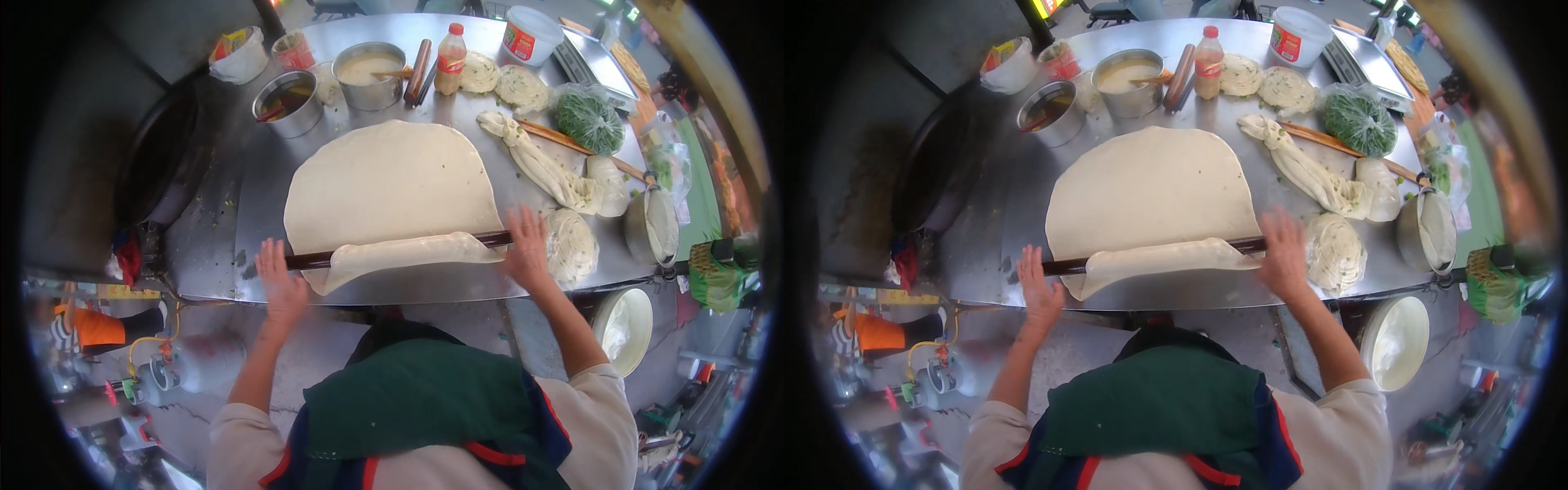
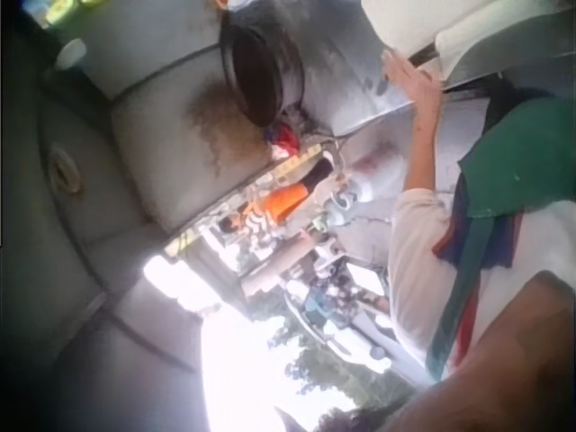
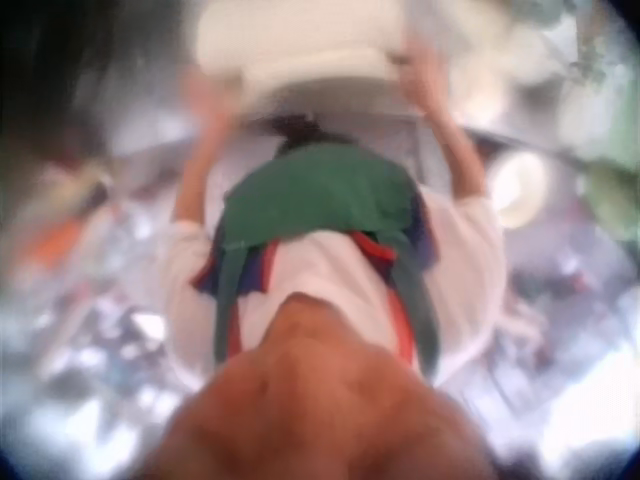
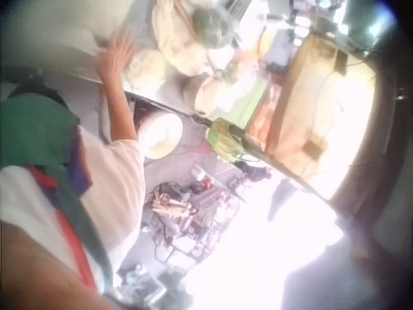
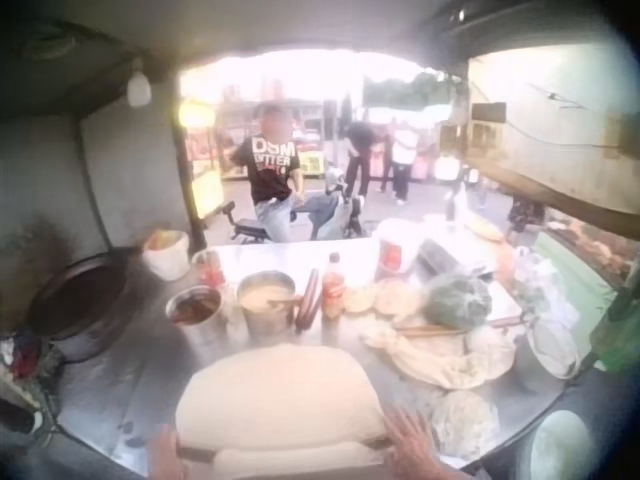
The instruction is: The person rolls out dough with a long rolling pin, transfers it to a large round griddle, and cooks it while flipping and brushing with oil. The person also stretches and folds a separate piece of dough on the prep table.
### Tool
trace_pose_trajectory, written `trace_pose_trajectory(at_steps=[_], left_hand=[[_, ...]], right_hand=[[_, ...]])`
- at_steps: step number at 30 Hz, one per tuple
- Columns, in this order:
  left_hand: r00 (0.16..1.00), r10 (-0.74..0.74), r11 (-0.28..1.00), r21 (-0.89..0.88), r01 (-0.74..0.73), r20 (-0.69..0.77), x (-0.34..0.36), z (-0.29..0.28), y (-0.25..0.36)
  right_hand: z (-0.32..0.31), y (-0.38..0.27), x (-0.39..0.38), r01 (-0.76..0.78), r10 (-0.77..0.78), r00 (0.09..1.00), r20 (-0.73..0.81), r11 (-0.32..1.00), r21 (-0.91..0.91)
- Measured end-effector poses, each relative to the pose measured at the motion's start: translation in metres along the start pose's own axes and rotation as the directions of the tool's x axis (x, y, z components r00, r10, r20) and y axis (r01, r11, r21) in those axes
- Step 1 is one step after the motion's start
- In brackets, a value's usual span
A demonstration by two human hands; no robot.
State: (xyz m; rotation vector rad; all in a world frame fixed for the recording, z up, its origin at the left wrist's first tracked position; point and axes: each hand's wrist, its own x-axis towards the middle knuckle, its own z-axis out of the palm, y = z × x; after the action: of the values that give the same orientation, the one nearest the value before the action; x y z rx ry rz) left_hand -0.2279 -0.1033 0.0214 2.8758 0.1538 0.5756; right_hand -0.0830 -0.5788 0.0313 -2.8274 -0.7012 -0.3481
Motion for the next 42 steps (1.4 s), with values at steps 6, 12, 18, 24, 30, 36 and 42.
trace_pose_trajectory(at_steps=[6, 12, 18, 24, 30, 36, 42], left_hand=[[0.989, 0.092, 0.995, 0.022, -0.095, 0.115, 0.004, 0.027, -0.059], [0.814, -0.093, 0.992, -0.017, 0.125, 0.573, 0.036, -0.004, -0.050], [0.276, -0.048, 0.960, -0.031, 0.277, 0.960, 0.096, -0.023, -0.056], [0.831, 0.045, 0.990, -0.138, 0.038, 0.555, 0.098, 0.005, -0.069], [-0.153, 0.066, 0.837, 0.029, 0.546, 0.986, 0.112, 0.017, -0.104], [0.738, 0.266, 0.961, -0.230, -0.154, 0.620, 0.149, 0.016, -0.104], [-0.406, 0.087, 0.761, 0.203, 0.616, 0.910, 0.150, 0.022, -0.107]], right_hand=[[0.038, 0.031, 0.005, -0.020, 0.019, 1.000, 0.010, 0.998, 0.066], [0.018, 0.045, 0.035, -0.004, -0.021, 0.976, 0.216, 0.993, 0.116], [0.014, 0.047, 0.072, -0.077, 0.044, 0.802, 0.596, 0.997, 0.031], [-0.004, 0.037, 0.133, -0.207, 0.165, 0.164, 0.973, 0.970, -0.129], [0.030, 0.049, 0.142, 0.033, -0.041, 0.834, 0.550, 0.999, 0.024], [0.009, 0.036, 0.178, -0.164, 0.163, 0.043, 0.986, 0.974, -0.154], [0.045, 0.055, 0.200, 0.086, -0.136, 0.854, 0.503, 0.989, 0.120]])
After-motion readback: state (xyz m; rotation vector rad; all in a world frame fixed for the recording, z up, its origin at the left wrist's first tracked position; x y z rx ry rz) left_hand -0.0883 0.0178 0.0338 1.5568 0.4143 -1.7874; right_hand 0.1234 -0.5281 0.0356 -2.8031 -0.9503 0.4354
